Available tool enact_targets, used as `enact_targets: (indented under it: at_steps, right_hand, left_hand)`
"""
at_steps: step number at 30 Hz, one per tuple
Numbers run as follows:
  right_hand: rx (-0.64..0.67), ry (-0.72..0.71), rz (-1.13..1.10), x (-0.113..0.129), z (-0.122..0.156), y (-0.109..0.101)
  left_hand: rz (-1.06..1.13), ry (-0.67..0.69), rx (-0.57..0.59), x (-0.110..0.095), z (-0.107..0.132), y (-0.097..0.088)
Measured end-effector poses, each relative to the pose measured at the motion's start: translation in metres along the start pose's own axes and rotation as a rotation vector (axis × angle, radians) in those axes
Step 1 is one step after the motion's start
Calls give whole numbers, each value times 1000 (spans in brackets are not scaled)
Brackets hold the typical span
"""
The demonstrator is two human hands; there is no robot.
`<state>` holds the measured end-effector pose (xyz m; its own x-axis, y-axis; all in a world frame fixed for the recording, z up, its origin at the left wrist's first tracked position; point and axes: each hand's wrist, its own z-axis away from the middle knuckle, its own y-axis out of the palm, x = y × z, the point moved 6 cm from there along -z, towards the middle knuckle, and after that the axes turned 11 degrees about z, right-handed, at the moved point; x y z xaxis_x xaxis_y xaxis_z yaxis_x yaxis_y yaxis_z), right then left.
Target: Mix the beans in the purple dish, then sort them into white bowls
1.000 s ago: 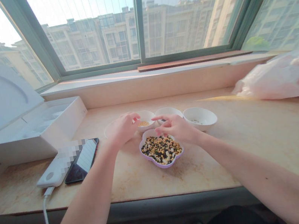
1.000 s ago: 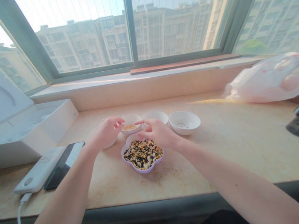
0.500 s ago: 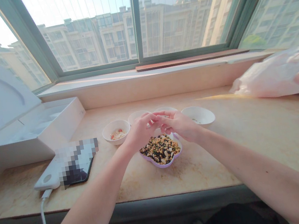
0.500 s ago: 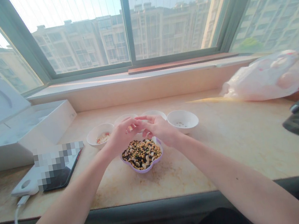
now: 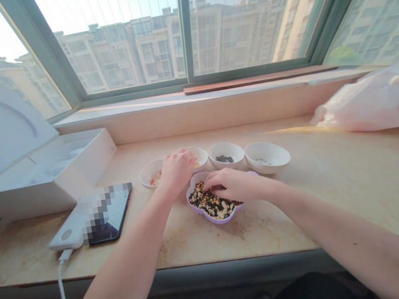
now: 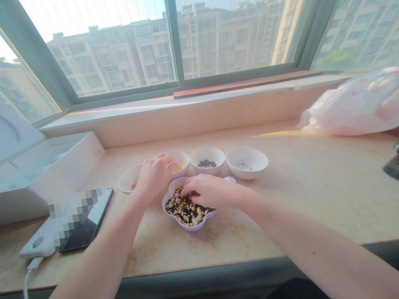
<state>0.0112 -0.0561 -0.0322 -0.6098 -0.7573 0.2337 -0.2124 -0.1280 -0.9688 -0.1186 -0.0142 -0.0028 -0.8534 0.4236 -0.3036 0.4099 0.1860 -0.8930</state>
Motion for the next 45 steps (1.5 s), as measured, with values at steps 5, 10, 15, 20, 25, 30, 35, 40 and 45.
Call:
enact_targets:
  at_steps: [5, 10, 15, 20, 25, 30, 35, 40, 45]
  right_hand:
    - [24, 42, 6, -3, -3, 2]
    - [-3, 69, -26, -4, -3, 2]
    - [-77, 88, -64, -6, -2, 0]
    - [-115, 82, -95, -11, -3, 2]
    - [-185, 159, -232, -18, -1, -2]
    - [-331, 272, -486, -26, 4, -13]
    - [-339, 294, -676, -32, 5, -17]
    - [-313, 341, -824, -35, 5, -14]
    - [-300, 363, -1041, -41, 5, -9]
  left_hand:
    - [4, 9, -33, 0, 2, -3]
    - [17, 31, -40, 0, 3, -2]
    - [31, 46, -32, -2, 4, -1]
    - [59, 47, -42, -2, 5, -4]
    - [177, 45, -59, -3, 7, -5]
    - [328, 93, -91, -10, 11, -6]
    - [368, 160, -70, -16, 10, -3]
    - [401, 166, -53, -19, 7, 2]
    - [482, 139, -39, -18, 9, 2]
